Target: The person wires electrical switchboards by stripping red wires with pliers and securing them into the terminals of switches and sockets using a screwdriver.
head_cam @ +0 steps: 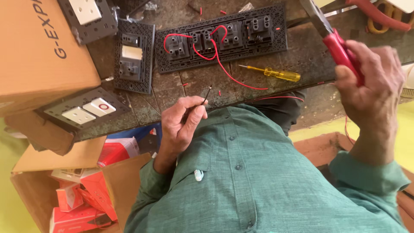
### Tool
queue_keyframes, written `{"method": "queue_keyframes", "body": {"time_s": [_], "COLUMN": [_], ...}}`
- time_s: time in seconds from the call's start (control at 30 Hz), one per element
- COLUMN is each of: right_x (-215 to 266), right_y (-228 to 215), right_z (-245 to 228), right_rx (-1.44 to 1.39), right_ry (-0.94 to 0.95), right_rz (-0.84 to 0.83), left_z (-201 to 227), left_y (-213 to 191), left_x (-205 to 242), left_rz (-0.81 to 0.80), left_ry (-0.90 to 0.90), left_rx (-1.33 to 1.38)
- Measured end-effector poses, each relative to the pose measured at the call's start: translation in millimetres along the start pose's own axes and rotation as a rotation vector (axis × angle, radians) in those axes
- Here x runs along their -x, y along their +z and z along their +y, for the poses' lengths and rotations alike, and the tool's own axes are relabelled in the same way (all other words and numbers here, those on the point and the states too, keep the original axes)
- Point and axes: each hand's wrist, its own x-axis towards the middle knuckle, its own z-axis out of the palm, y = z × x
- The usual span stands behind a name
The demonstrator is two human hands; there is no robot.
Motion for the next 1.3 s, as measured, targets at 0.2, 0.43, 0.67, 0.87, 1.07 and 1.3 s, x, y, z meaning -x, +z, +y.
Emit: {"method": "queue_keyframes", "body": {"time_s": [0.2,0.43,0.67,0.87,1.07,1.3], "right_x": [28,25,-16,-39,-38,-28], "right_y": [13,43,24,29,28,24], "right_z": [-36,-80,-157,-191,-201,-205], "right_rx": [-1.523,-1.804,-1.252,-1.012,-1.023,-0.694], "right_ry": [0.339,-0.044,0.138,0.142,0.152,-0.003], "right_rz": [0.048,-0.422,-0.740,-0.898,-0.851,-0.643], "left_z": [7,4,15,31,34,35], "left_y": [-4,-3,-8,-11,-16,-15], "left_x": [-10,-7,-4,-12,-11,-9], "left_rz": [-0.024,0.008,0.158,0.250,0.196,0.204], "left_ry": [0.087,0.068,0.092,0.146,0.147,0.138], "left_rx": [-0.128,-0.006,-0.053,-0.275,-0.248,-0.187]}}
